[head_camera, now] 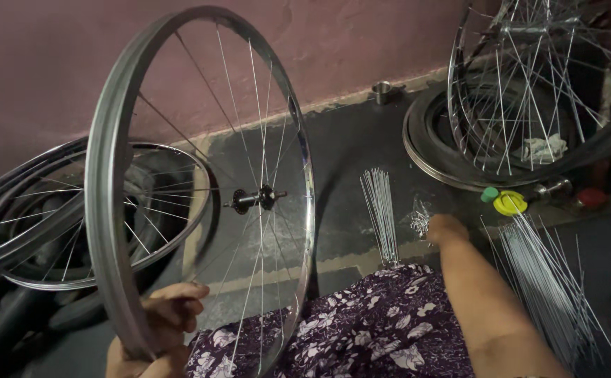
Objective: The person sits on the floor with a bicycle rim across their lap and laces spokes into it, threading each spoke through the hub flange and seating its end in the rim eyelets one at a time. They rotate the rim as they work and reach for new spokes from bundles laid on the floor beside them.
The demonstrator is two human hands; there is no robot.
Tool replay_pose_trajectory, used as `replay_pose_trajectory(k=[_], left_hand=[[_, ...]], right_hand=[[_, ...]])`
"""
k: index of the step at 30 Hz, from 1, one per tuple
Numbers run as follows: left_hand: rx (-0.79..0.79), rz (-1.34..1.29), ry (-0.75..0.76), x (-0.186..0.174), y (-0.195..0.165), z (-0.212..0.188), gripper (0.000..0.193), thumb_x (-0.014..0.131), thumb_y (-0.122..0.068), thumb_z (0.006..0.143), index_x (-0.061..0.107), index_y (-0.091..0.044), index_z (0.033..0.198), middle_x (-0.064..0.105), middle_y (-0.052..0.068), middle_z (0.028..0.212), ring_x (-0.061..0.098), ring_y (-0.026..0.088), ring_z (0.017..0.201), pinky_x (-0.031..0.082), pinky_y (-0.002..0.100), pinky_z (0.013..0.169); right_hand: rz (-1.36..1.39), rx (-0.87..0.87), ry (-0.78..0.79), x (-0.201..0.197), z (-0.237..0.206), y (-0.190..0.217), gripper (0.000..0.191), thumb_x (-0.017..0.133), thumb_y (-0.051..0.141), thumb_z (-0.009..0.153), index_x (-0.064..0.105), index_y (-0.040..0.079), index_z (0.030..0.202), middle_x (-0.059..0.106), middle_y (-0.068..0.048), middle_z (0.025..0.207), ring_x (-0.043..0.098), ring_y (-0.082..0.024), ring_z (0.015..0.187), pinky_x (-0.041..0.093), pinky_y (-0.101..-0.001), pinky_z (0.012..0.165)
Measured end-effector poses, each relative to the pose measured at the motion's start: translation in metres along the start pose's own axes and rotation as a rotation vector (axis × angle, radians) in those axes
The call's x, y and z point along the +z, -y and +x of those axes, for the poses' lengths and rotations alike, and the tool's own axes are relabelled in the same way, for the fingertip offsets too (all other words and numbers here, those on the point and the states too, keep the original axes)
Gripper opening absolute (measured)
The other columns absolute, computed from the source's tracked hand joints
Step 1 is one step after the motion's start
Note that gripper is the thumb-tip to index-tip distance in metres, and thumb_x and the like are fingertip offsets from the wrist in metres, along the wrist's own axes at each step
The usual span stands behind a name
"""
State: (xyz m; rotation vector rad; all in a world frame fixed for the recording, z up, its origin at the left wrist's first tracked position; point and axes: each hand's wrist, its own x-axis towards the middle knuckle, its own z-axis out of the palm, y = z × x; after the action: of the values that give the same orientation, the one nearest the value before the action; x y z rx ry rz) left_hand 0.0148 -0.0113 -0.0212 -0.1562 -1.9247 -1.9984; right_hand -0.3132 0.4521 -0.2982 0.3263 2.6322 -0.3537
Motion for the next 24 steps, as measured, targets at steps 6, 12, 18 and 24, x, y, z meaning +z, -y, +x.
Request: replay_pose_trajectory(k=[6,12,18,24], left_hand=[[0.038,-0.244,0.030,0.027,0.002,-0.002,0.041,0.063,-0.003,0.065,0.054,0.003,0.104,0.060,0.031,0.111,0.052,0.026,0.099,0.041,0.042,0.093],[-0.137,-0.146,-0.060,0.095,0.001,0.004,0.035,0.061,0.001,0.062,0.059,0.004,0.097,0.055,0.015,0.099,0.054,0.023,0.093,0.043,0.038,0.080],[-0.298,-0.211,-0.182,0.186,0.006,0.004,0.041,0.063,0.010,0.071,0.062,-0.003,0.110,0.061,0.007,0.091,0.059,0.014,0.077,0.047,0.028,0.064],[-0.099,0.043,0.207,0.203,-0.008,0.004,0.036,0.078,-0.009,0.087,0.062,0.000,0.118,0.062,0.005,0.100,0.060,0.014,0.093,0.053,0.030,0.081]], right_hand=[[0.226,-0.148,-0.206,-0.007,-0.012,0.013,0.029,0.065,0.022,0.088,0.076,0.015,0.114,0.075,-0.017,0.114,0.071,-0.038,0.109,0.056,-0.0474,0.095],[0.854,-0.372,-0.048,0.008,-0.108,0.022,0.027,0.068,0.016,0.092,0.073,0.008,0.118,0.082,-0.012,0.093,0.078,-0.019,0.084,0.061,-0.0321,0.077],[1.829,-0.629,0.804,0.066,-0.265,0.016,0.045,0.060,0.032,0.092,0.072,-0.004,0.115,0.073,-0.020,0.108,0.068,-0.024,0.090,0.054,-0.0359,0.080],[1.250,-1.218,0.433,0.071,-0.300,0.040,0.027,0.069,0.019,0.093,0.075,-0.001,0.110,0.070,-0.017,0.110,0.068,-0.022,0.097,0.054,-0.0378,0.087]])
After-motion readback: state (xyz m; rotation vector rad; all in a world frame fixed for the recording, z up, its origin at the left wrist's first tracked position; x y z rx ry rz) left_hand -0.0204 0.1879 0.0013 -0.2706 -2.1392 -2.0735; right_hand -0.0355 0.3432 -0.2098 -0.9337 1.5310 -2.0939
